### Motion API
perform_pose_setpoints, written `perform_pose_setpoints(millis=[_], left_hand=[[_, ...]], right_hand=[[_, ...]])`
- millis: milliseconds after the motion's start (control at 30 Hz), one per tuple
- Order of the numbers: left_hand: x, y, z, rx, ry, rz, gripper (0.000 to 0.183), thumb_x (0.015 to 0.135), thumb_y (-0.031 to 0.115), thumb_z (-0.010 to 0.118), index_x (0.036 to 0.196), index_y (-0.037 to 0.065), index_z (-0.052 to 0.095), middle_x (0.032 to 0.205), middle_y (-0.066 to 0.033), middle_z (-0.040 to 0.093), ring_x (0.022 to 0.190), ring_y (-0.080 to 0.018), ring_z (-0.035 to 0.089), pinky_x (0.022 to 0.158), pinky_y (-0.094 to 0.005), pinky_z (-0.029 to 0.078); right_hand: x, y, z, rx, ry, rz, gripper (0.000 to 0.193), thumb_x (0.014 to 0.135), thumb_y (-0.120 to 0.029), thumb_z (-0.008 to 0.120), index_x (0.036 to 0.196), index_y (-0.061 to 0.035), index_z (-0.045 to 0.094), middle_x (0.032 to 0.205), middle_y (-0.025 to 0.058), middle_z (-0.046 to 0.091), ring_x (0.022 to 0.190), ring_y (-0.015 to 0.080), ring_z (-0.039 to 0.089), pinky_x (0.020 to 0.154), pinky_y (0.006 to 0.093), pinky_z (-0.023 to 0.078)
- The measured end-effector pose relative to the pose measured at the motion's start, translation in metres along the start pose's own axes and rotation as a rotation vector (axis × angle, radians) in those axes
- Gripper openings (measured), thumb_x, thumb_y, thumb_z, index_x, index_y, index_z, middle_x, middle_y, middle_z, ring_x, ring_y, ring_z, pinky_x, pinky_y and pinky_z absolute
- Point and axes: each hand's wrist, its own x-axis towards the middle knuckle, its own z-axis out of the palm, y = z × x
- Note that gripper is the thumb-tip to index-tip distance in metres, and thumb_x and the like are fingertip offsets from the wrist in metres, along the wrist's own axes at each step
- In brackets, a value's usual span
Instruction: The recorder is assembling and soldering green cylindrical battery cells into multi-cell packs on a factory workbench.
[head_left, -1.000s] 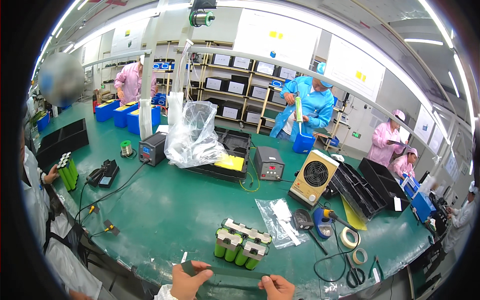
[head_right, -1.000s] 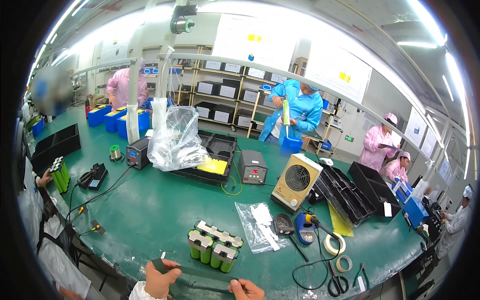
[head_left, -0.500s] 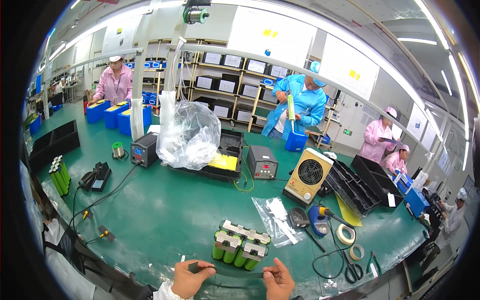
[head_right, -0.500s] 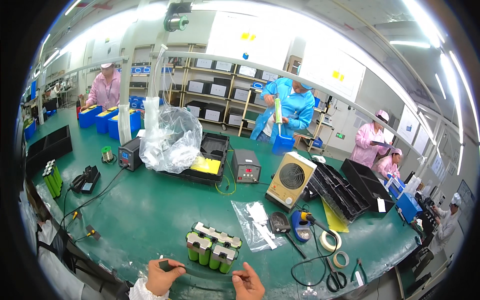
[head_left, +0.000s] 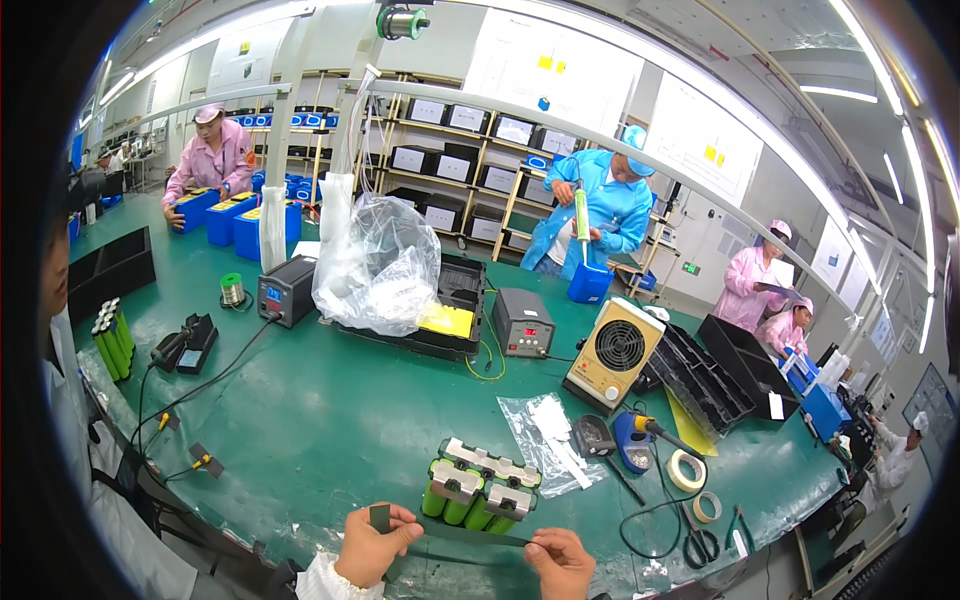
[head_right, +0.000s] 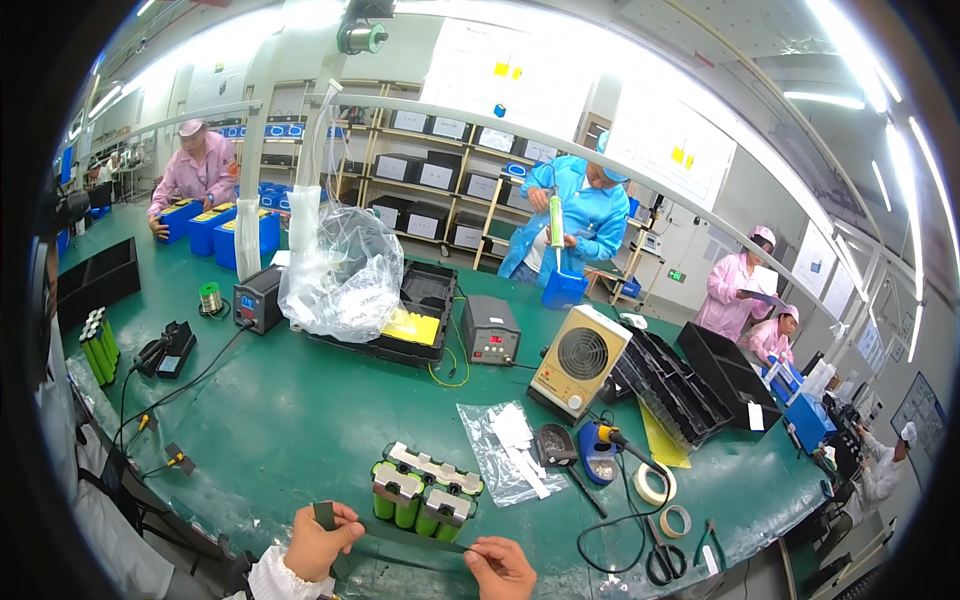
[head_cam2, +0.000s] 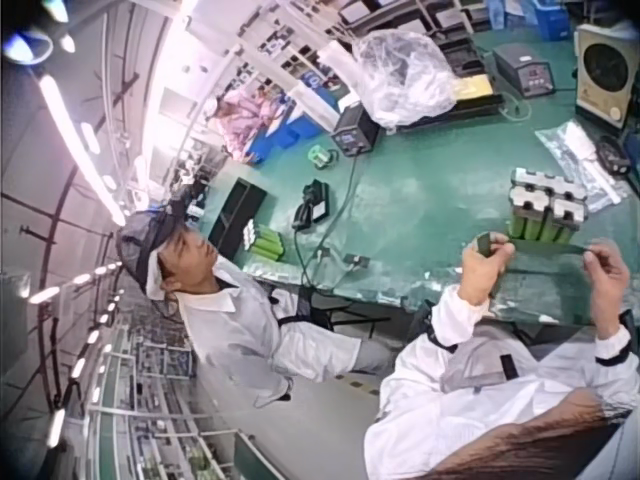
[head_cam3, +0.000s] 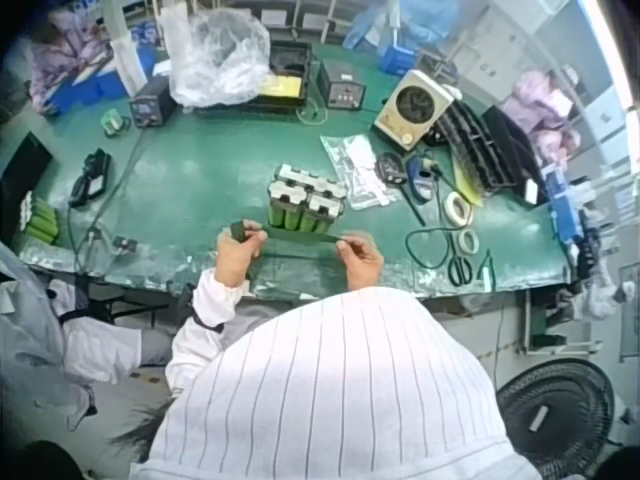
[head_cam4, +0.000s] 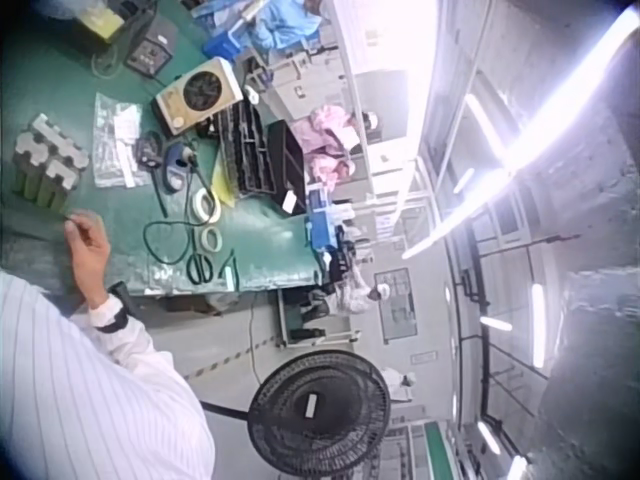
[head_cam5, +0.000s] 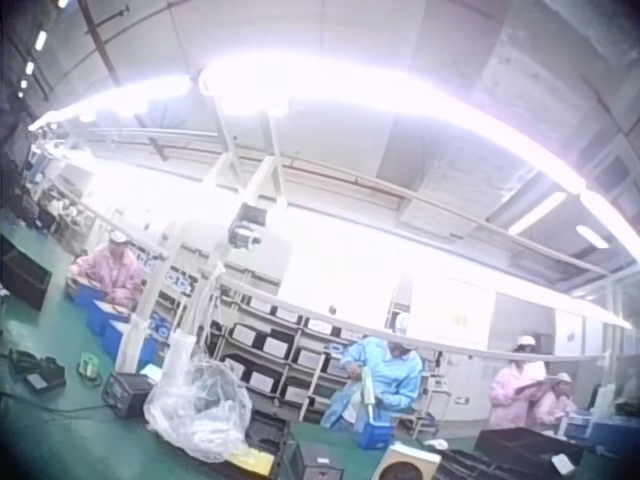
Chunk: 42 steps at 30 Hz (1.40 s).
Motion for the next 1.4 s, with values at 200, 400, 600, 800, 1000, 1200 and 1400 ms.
perform_pose_setpoints(millis=[200,400,600,800,1000,1200,1400], left_hand=[[0.019,-0.002,-0.005,0.063,-0.034,0.045,0.014,0.081,0.005,0.077,0.088,-0.002,0.068,0.08,-0.0064,0.068,0.068,-0.008,0.055,0.061,-0.023,0.044],[0.034,-0.004,-0.004,0.201,0.01,0.09,0.008,0.084,0.005,0.073,0.089,0.003,0.068,0.075,0.0025,0.06,0.067,-0.0061,0.048,0.06,-0.0225,0.039],[0.042,-0.002,0.005,0.178,-0.022,0.128,0.006,0.084,0.004,0.071,0.086,0.002,0.066,0.075,0.0043,0.057,0.071,-0.0062,0.048,0.064,-0.0235,0.039],[0.047,-0.003,0.008,0.205,-0.003,0.165,0.006,0.085,0.004,0.071,0.086,0.002,0.065,0.076,0.0041,0.058,0.072,-0.007,0.049,0.064,-0.0243,0.039],[0.048,-0.002,0.009,0.139,-0.003,0.158,0.006,0.085,0.003,0.071,0.087,0.002,0.065,0.077,0.0036,0.058,0.071,-0.006,0.049,0.063,-0.0228,0.039],[0.048,0.002,0.011,0.107,-0.006,0.142,0.006,0.086,0.002,0.07,0.086,0.002,0.064,0.076,0.0034,0.058,0.068,-0.0053,0.048,0.059,-0.022,0.038],[0.052,0.001,0.012,0.114,-0.016,0.16,0.005,0.086,0.003,0.07,0.087,0.003,0.064,0.072,0.0033,0.057,0.064,-0.0052,0.048,0.056,-0.0218,0.037]], right_hand=[[0.001,-0.006,0.008,-0.213,0.027,0.0,0.013,0.087,-0.007,0.073,0.096,0.0025,0.071,0.081,0.0027,0.067,0.073,0.0097,0.059,0.068,0.0245,0.048],[0.009,-0.006,0.016,-0.198,0.035,-0.01,0.015,0.088,-0.009,0.072,0.096,0.003,0.07,0.081,0.0026,0.067,0.072,0.0092,0.057,0.067,0.0251,0.047],[0.012,-0.015,0.019,-0.206,0.049,-0.023,0.014,0.088,-0.009,0.072,0.095,0.0023,0.07,0.083,0.0016,0.068,0.074,0.0087,0.057,0.068,0.0245,0.047],[0.013,-0.016,0.019,-0.219,0.05,-0.039,0.014,0.088,-0.009,0.072,0.096,0.0019,0.071,0.082,0.0011,0.068,0.074,0.0082,0.057,0.067,0.0242,0.048],[0.012,-0.016,0.02,-0.196,0.055,-0.047,0.013,0.088,-0.009,0.072,0.096,0.0016,0.071,0.082,0.0009,0.067,0.074,0.008,0.057,0.067,0.0243,0.048],[0.014,-0.016,0.02,-0.205,0.044,-0.063,0.014,0.088,-0.009,0.071,0.097,0.0016,0.07,0.085,0.0016,0.068,0.077,0.0085,0.059,0.07,0.0246,0.048],[0.016,-0.014,0.018,-0.228,0.037,-0.073,0.014,0.089,-0.01,0.071,0.097,0.0015,0.07,0.085,0.0014,0.067,0.077,0.0088,0.058,0.07,0.0245,0.048]])
